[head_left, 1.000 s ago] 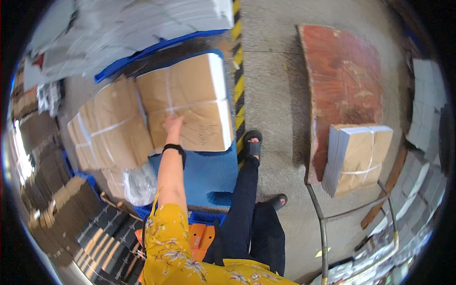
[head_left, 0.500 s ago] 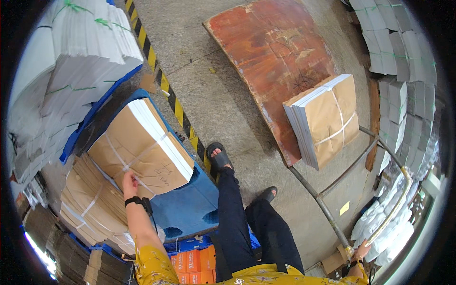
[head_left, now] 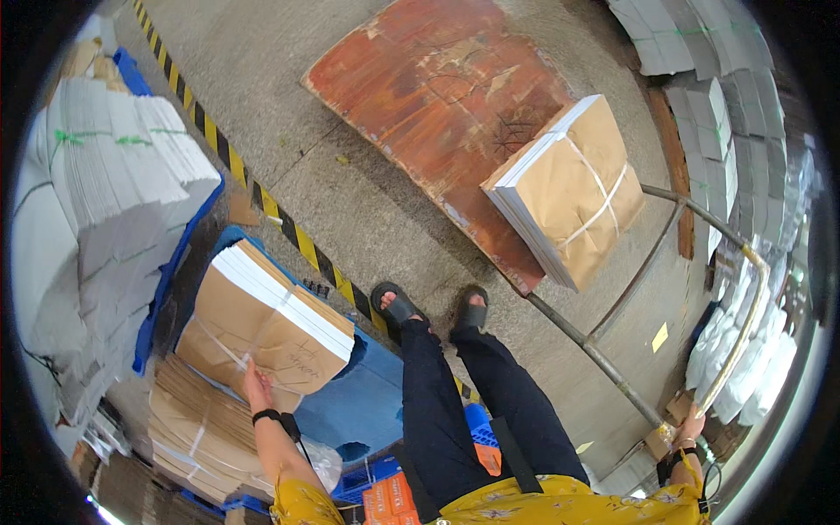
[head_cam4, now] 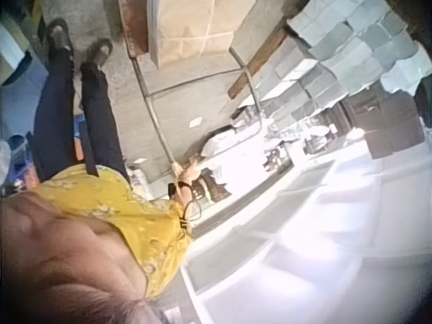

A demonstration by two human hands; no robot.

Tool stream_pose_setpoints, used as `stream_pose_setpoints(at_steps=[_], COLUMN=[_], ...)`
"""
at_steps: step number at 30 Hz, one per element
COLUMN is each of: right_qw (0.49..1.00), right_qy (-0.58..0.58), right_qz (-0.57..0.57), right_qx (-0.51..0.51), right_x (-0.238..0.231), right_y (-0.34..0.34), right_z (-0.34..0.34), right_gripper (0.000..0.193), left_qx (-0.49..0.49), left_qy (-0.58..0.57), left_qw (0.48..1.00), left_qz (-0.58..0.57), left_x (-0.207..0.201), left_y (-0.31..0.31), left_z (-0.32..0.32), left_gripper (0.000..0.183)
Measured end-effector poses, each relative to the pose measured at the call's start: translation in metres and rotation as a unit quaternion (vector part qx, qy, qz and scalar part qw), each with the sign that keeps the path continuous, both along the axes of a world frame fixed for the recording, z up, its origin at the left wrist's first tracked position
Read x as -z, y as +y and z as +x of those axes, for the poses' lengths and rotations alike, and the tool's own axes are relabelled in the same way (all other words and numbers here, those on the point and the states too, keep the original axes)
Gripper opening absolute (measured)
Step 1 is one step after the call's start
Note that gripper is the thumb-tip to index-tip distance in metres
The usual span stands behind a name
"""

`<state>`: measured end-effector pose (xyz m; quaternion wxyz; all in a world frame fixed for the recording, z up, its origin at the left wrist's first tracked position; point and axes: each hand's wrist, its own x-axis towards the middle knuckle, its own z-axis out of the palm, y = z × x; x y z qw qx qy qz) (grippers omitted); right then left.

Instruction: The person transfers a plastic-wrapped bundle and several brown paper packages from a pallet onto a cart. They then push the cart through the warehouse, stopping briefly to rearrange the packages before continuing toward an elevator.

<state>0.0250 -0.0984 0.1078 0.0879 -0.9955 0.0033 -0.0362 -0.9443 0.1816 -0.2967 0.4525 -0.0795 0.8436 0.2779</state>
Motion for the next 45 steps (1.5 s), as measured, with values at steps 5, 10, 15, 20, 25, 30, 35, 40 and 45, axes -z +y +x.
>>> stream_pose_setpoints(at_steps=[5, 10, 15, 20, 25, 30, 35, 40, 45], right_qw=[0.999, 0.997, 0.991, 0.986, 0.987, 0.988, 0.995, 0.987, 0.995], right_qy=[-0.033, -0.021, -0.065, -0.001, -0.003, -0.07, -0.041, 0.011, -0.012], right_qz=[-0.026, -0.062, -0.103, -0.125, -0.143, -0.134, -0.093, -0.125, -0.072], right_qx=[0.023, 0.033, 0.051, 0.107, 0.072, 0.023, 0.017, 0.095, 0.07], right_x=[-0.012, 0.002, -0.009, -0.006, 0.0, -0.012, -0.003, -0.013, -0.012], right_y=[0.015, 0.02, 0.007, 0.055, 0.014, -0.01, 0.018, 0.039, 0.018], right_z=[-0.017, -0.021, -0.025, -0.054, -0.041, -0.048, -0.058, -0.062, -0.063], right_gripper=[0.038, 0.039, 0.037, 0.035, 0.042, 0.048, 0.045, 0.045, 0.046], left_qx=[-0.016, -0.104, -0.192, -0.201, -0.205, -0.128, -0.106, -0.013, 0.071], left_qy=[-0.072, -0.12, -0.174, -0.149, -0.128, -0.146, -0.233, -0.23, -0.266], left_qw=[0.997, 0.987, 0.966, 0.968, 0.97, 0.981, 0.964, 0.97, 0.955], left_qz=[-0.036, -0.013, -0.021, -0.009, -0.014, 0.008, 0.074, 0.08, 0.107], left_x=[0.006, 0.005, -0.02, -0.043, -0.072, -0.094, -0.094, -0.08, -0.047], left_y=[-0.003, -0.007, 0.047, 0.1, 0.187, 0.301, 0.402, 0.453, 0.489], left_z=[0.05, 0.097, 0.17, 0.158, 0.176, 0.275, 0.358, 0.505, 0.598], left_gripper=[0.039, 0.034, 0.028, 0.027, 0.025, 0.024, 0.021, 0.018, 0.02])
